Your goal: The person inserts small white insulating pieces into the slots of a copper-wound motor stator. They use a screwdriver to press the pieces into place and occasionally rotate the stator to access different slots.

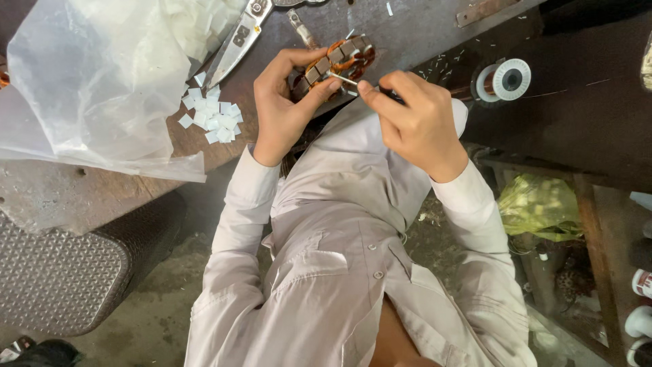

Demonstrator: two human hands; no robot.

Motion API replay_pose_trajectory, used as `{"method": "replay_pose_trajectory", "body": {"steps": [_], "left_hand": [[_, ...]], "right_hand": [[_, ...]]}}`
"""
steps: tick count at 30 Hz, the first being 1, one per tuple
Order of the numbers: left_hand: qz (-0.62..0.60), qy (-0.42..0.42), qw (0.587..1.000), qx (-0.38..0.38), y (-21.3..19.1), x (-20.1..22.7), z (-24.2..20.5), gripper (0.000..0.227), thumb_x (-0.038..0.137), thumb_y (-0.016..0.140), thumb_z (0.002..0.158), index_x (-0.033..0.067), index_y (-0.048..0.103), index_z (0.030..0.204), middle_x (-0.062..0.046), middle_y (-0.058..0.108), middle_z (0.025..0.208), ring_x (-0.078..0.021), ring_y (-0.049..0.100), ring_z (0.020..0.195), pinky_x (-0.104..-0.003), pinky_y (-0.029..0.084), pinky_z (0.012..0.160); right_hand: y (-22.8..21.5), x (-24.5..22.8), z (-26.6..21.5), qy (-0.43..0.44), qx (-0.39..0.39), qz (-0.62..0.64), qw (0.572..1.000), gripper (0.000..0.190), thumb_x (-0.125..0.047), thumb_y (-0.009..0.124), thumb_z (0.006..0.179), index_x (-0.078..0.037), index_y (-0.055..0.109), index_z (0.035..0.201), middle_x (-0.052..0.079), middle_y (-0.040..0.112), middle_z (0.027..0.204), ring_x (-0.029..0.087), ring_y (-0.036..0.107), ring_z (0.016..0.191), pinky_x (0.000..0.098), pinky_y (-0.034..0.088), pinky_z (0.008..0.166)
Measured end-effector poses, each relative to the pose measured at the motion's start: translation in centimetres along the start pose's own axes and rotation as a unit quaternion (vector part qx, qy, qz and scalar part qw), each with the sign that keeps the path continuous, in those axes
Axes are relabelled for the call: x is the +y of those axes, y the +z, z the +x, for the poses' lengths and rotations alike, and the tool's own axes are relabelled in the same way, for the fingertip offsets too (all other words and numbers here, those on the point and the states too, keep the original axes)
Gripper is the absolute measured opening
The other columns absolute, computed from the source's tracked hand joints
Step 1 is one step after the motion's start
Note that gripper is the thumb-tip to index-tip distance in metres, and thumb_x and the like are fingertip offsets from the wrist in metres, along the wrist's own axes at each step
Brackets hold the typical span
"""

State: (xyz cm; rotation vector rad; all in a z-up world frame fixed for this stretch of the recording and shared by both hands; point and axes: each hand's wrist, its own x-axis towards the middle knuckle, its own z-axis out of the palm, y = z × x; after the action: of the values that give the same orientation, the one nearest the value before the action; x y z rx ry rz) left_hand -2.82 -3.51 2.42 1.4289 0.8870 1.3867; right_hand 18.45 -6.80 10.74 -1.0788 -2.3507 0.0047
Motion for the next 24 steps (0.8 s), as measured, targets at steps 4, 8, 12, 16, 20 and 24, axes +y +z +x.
{"method": "replay_pose_trajectory", "body": {"steps": [4, 8, 12, 16, 20, 24], "left_hand": [[-0.054, -0.038, 0.998, 0.002, 0.6, -1.3, 0.5, 0.033, 0.008, 0.084, 0.093, 0.0021, 0.069, 0.122, -0.008, 0.073, 0.115, -0.0112, 0.069, 0.098, -0.028, 0.058, 0.086], [0.025, 0.028, 0.999, 0.002, 0.3, -3.3, 2.9, 0.033, 0.014, 0.084, 0.097, 0.0019, 0.070, 0.125, -0.008, 0.077, 0.116, -0.0151, 0.073, 0.103, -0.029, 0.058, 0.094], [0.136, 0.082, 0.987, 0.037, -0.6, -2.5, 3.0, 0.037, 0.016, 0.083, 0.099, -0.0012, 0.065, 0.127, -0.014, 0.072, 0.119, -0.0264, 0.070, 0.108, -0.031, 0.055, 0.096], [0.262, 0.108, 0.952, 0.112, -4.3, 1.3, -2.6, 0.022, 0.003, 0.070, 0.103, -0.0005, 0.067, 0.125, -0.014, 0.068, 0.123, -0.0311, 0.066, 0.115, -0.037, 0.053, 0.101], [0.449, 0.065, 0.891, 0.025, -9.7, 2.0, -5.2, 0.015, -0.004, 0.071, 0.095, 0.0007, 0.072, 0.109, -0.010, 0.066, 0.110, -0.0299, 0.063, 0.104, -0.041, 0.053, 0.085], [0.524, 0.074, 0.845, -0.074, -11.4, 0.6, -4.7, 0.015, 0.000, 0.071, 0.087, 0.0067, 0.074, 0.100, -0.005, 0.064, 0.103, -0.0275, 0.060, 0.101, -0.040, 0.050, 0.071]], "right_hand": [[1.2, 2.9, -2.0, 0.181, 0.073, 0.168, 0.966, 0.020, 0.009, 0.071, 0.101, -0.002, 0.073, 0.117, 0.011, 0.065, 0.099, 0.023, 0.060, 0.078, 0.0328, 0.046, 0.068], [5.6, 8.0, -0.9, 0.206, 0.061, 0.082, 0.973, 0.030, 0.013, 0.066, 0.095, -0.001, 0.067, 0.121, 0.013, 0.062, 0.107, 0.029, 0.065, 0.095, 0.0377, 0.050, 0.084], [8.3, 9.5, -0.6, 0.198, 0.040, 0.052, 0.978, 0.031, 0.013, 0.064, 0.095, -0.001, 0.066, 0.123, 0.015, 0.059, 0.117, 0.033, 0.063, 0.105, 0.0420, 0.051, 0.091], [8.1, 8.2, -1.2, 0.136, 0.044, -0.037, 0.989, 0.031, 0.006, 0.067, 0.094, 0.001, 0.065, 0.124, 0.018, 0.056, 0.130, 0.039, 0.052, 0.117, 0.0465, 0.045, 0.100], [8.6, 4.4, -1.6, 0.192, 0.115, 0.032, 0.974, 0.024, -0.008, 0.069, 0.112, -0.004, 0.066, 0.136, 0.012, 0.057, 0.137, 0.032, 0.052, 0.125, 0.0432, 0.045, 0.107], [9.7, 1.4, -1.1, 0.142, 0.120, 0.032, 0.982, 0.031, -0.013, 0.071, 0.112, -0.006, 0.063, 0.141, 0.012, 0.050, 0.145, 0.033, 0.048, 0.134, 0.0441, 0.044, 0.108]]}}
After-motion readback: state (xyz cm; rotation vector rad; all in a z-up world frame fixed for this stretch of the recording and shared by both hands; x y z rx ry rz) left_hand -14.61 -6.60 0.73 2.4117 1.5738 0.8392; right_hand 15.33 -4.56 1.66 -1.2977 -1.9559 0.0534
